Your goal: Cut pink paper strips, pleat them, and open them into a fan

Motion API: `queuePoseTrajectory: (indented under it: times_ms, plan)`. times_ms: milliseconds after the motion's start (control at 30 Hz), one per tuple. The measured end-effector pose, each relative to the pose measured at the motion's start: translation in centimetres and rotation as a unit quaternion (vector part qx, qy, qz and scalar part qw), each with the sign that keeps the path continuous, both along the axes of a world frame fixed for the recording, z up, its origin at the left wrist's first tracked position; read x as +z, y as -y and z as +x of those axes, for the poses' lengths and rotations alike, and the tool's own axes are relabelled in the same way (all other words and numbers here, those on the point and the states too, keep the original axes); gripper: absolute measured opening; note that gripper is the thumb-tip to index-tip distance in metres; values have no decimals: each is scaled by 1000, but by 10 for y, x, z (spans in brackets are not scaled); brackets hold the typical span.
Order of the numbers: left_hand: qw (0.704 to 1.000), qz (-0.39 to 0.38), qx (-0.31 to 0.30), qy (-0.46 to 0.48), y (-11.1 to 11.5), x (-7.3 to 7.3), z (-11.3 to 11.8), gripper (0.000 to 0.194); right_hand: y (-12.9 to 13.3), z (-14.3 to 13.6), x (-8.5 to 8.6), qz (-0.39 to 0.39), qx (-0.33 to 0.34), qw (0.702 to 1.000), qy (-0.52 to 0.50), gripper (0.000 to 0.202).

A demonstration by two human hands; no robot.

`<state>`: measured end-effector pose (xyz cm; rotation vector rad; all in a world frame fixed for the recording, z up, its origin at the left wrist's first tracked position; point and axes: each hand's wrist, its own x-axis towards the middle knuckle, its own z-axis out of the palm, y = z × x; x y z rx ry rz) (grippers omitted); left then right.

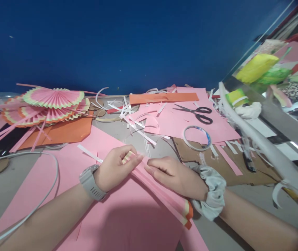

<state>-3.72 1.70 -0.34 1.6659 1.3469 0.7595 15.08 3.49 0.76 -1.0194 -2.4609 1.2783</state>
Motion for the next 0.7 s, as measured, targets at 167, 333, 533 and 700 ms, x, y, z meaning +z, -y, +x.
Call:
queuePoseTrajectory:
  times_ms: [167,333,533,700]
  plan:
    - [1000,6,19,10,-3,-2,-2,26,-1,1,4,-3,-7,1000,11,33]
    - [1000,7,24,18,-3,-2,-2,27,-2,4,6,-2,1,1000,26,33]
    - [997,50,45,29,-2,-2,-4,26,-3,8,5,12,2,999,41,33]
    - [984,155,61,55,-1,-4,-7,19,-5,14,15,18,-23,998,61,31]
